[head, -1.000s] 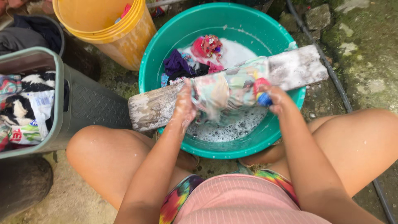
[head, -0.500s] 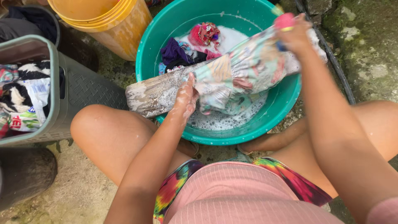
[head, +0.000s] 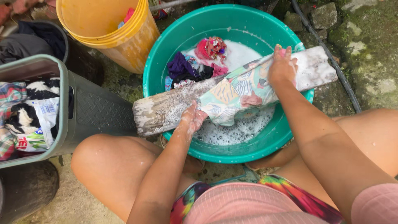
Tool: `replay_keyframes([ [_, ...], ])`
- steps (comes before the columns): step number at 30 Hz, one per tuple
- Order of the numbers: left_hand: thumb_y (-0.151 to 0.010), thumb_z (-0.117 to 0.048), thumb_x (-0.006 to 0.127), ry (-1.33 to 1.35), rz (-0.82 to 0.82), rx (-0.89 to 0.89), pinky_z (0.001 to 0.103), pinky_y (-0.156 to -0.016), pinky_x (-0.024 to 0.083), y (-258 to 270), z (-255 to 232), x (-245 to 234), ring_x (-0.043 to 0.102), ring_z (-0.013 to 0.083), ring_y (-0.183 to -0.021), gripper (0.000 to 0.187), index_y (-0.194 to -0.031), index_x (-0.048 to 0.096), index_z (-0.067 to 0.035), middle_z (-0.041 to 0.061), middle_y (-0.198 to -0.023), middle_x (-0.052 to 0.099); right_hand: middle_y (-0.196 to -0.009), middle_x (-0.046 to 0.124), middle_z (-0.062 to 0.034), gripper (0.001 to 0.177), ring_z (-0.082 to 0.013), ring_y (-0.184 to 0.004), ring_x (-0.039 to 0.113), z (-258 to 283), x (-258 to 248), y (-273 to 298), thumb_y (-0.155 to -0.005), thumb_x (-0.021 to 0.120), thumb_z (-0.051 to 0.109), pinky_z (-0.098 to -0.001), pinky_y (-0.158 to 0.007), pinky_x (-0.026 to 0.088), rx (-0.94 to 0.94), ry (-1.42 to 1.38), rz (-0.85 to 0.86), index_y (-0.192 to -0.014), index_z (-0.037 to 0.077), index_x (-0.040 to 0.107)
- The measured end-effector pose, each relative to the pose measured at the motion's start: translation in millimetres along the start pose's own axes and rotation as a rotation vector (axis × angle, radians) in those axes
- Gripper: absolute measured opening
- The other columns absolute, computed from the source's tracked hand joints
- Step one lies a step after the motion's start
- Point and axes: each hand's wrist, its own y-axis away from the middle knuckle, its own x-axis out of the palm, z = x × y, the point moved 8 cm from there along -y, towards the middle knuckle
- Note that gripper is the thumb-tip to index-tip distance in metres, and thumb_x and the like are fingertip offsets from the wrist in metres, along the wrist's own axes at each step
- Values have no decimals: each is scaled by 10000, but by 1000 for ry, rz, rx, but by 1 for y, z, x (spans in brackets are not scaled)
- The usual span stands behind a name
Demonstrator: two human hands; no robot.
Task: The person washes clothes in a green basin of soapy water by hand and using a scrub brush. They rub the fabric against a wooden board, apply soap, and rinse the items in the water.
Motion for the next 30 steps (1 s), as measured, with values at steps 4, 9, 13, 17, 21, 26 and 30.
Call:
replay_keyframes([
  [4,-1087,-363,379,26,-72,-22,592,-1086,479,0,7,-11,544,441,-1326,576,-1409,411,113,305,-1438,530,-1406,656,-187,530,-375,-1078,692,154,10,64,-953,450,187,-514,-953,512,-56,-498,387,-1479,157,508],
  [9,-1065,-364,391,-128,-130,41,563,-1019,534,10,3,-13,606,395,-1258,527,-1420,459,20,232,-1394,593,-1374,648,-222,687,-367,-1172,694,201,-78,70,-734,564,73,-545,-1066,493,-595,-398,45,-1419,91,512],
  [13,-1089,-372,431,-108,-147,47,589,-978,551,7,1,-9,623,427,-1220,526,-1387,461,61,264,-1355,603,-1265,547,-419,745,-537,-1050,594,-33,-21,-23,-1120,363,603,-576,-829,506,540,-412,264,-1530,-15,431],
  [17,-1079,-360,456,-108,-187,96,585,-998,549,-15,2,-19,624,399,-1215,511,-1385,476,49,232,-1348,608,-1198,641,-301,604,-431,-1005,645,103,-26,39,-984,442,374,-561,-849,530,132,-498,416,-1482,34,484],
  [21,-1067,-391,427,-64,-147,102,570,-1007,559,-15,-1,-12,639,375,-1217,541,-1380,492,46,215,-1336,634,-1133,693,-210,639,-353,-936,663,187,-88,125,-810,603,100,-567,-836,538,-368,-326,439,-1445,112,530],
  [26,-997,-546,319,-395,-198,82,547,-1009,530,12,14,23,621,321,-1231,619,-1395,456,-91,127,-1339,619,-1555,487,-251,540,-444,-1182,590,-52,-29,76,-954,696,307,-505,-949,510,372,-324,430,-1402,47,544],
  [30,-1055,-605,318,-422,145,115,529,-1019,554,24,22,80,659,363,-1222,744,-1424,492,18,210,-1347,656,-1387,453,-279,1074,-322,-1200,542,-102,0,90,-700,898,147,-390,-983,493,819,-1012,350,-1455,-120,181],
])
